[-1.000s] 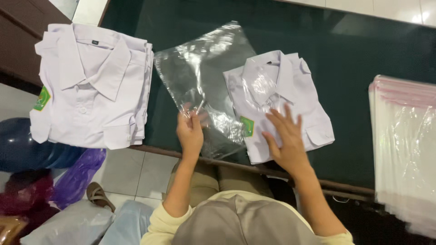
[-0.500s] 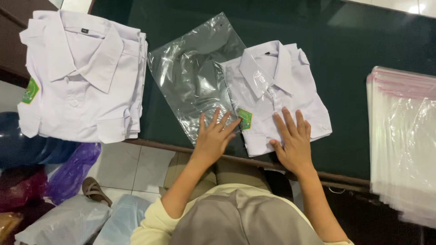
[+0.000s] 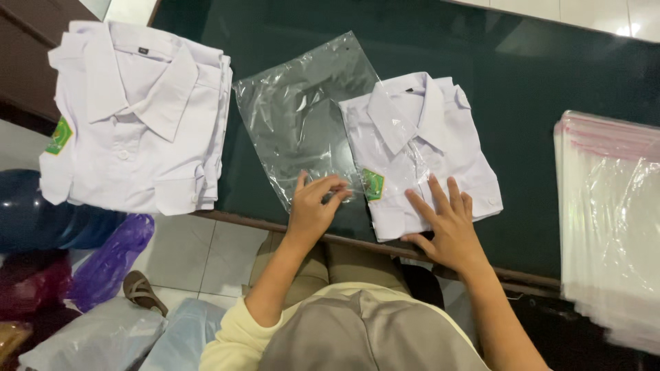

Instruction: The person takes a folded white shirt from a stack, places it into a clear plastic bag, removes the adhesive strip to seal the bag, and sets the packaged shirt aside before picking up another shirt.

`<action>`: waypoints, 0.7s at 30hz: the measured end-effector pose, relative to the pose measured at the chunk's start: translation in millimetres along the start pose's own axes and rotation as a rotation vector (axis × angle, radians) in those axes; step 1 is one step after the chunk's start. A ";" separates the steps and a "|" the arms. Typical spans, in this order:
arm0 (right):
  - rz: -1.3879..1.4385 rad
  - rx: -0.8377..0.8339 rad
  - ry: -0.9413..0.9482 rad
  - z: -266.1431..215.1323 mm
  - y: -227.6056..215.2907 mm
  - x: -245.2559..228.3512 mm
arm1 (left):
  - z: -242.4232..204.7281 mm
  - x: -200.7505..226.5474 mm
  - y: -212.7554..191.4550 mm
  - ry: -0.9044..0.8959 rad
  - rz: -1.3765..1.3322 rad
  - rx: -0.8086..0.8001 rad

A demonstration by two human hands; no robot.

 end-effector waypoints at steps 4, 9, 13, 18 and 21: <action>-0.023 -0.008 -0.059 1.7 4.6 9.6 | 19.5 25.6 -23.7 -0.063 -0.045 0.055; 0.022 -0.027 -0.057 3.3 11.3 20.9 | 32.6 29.7 -35.6 -0.126 -0.053 0.083; 0.071 -0.132 -0.006 -7.7 0.6 20.3 | 38.7 20.5 -34.8 -0.192 -0.186 0.084; 0.102 -0.205 0.044 -35.6 6.7 29.1 | 46.5 21.0 -34.3 -0.223 -0.244 0.055; 0.135 -0.229 0.072 -46.3 1.7 29.0 | 47.4 23.3 -29.1 -0.162 -0.247 -0.007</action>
Point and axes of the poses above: each hand's wrist, its own z-axis towards the middle knuckle, its own y-axis out of the palm, x = y × z, the point moved 4 cm from there along z, towards the middle knuckle, and after that the axes turned 8 degrees about z, right-handed, at the moved point
